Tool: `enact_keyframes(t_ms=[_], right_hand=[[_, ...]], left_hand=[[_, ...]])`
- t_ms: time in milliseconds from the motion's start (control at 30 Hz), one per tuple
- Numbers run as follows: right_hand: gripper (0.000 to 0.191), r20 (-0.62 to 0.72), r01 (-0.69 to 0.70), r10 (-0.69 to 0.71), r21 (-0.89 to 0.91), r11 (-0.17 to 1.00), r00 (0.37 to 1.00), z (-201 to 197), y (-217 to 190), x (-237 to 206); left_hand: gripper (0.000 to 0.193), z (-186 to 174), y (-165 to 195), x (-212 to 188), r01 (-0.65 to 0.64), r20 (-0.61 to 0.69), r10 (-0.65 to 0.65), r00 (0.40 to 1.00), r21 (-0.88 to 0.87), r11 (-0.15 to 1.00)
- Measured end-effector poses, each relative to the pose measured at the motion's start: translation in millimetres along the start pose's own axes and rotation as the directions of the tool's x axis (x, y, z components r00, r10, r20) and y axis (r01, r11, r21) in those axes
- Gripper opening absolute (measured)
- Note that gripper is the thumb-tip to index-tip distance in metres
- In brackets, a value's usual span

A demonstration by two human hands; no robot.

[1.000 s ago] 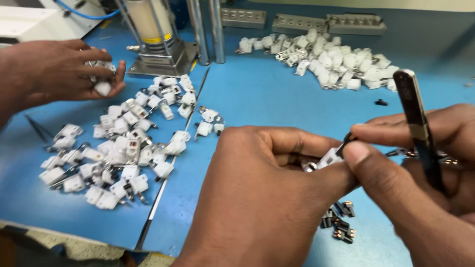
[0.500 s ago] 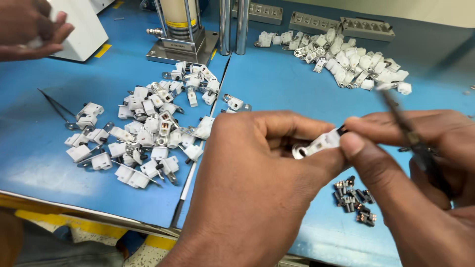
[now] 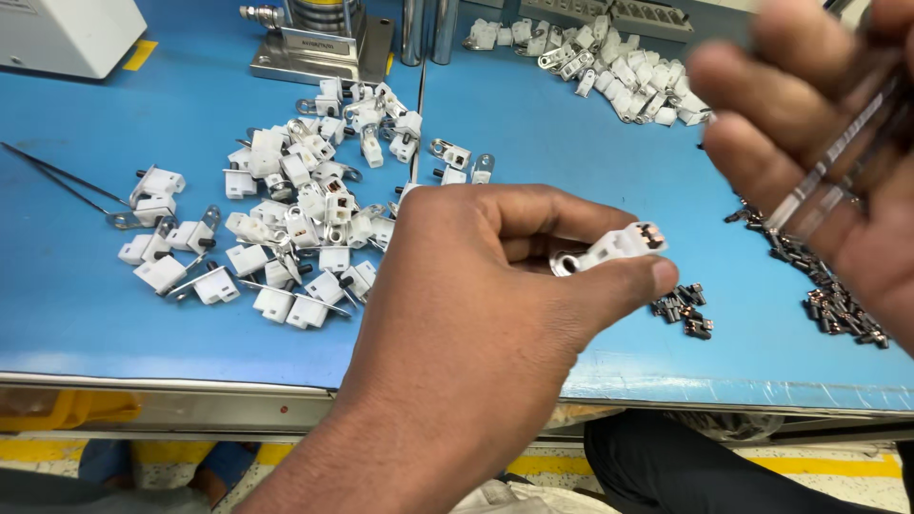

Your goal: The person picks white plastic component housings one at a time from a pile on a blue workbench and uses tweezers to insert small metal contact parts into each housing, then sets the assembled unit aside and reaches for the next housing.

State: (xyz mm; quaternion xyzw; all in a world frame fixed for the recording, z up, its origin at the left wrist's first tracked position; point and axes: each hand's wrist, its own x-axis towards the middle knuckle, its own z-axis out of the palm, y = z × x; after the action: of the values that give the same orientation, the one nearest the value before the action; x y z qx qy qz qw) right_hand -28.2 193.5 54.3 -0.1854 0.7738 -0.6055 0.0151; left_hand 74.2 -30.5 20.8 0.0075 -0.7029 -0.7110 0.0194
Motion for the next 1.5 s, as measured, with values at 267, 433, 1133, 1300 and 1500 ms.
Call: enact_keyframes(t_ms=[267, 433, 1133, 1300, 1500], right_hand=[[0.031, 0.173, 0.329, -0.314, -0.065, 0.942, 0.933, 32.7, 0.3, -17.2], [0.039, 0.100, 0.428, -0.416, -0.229, 0.874, 0.904, 75.8, -28.9, -3.0], [0.042, -0.276, -0.235, -0.003, -0.823, 0.516, 0.961, -22.4, 217.2, 249.3], [0.030, -0.319, -0.308, 0.082, -0.767, 0.563, 0.944, -13.6, 167.1, 228.4], [0.029, -0.066, -0.435, 0.451, -0.420, 0.797, 0.890, -25.6, 94.7, 105.8]], left_hand=[[0.022, 0.7, 24.0, 2.6, -0.001, -0.068, 0.006, 0.998, 0.066, 0.998], [0.022, 21.5, 22.4, 28.3, 0.030, -0.154, -0.017, 0.988, 0.084, 0.996], [0.034, -72.0, 1.0, 149.7, 0.656, -0.653, -0.115, 0.749, 0.755, -0.014], [0.034, -27.8, -19.0, 158.8, 0.446, -0.454, -0.220, 0.863, 0.484, 0.753], [0.045, 24.6, -46.7, 128.9, 0.042, 0.049, -0.043, 0.998, 0.015, 0.999]])
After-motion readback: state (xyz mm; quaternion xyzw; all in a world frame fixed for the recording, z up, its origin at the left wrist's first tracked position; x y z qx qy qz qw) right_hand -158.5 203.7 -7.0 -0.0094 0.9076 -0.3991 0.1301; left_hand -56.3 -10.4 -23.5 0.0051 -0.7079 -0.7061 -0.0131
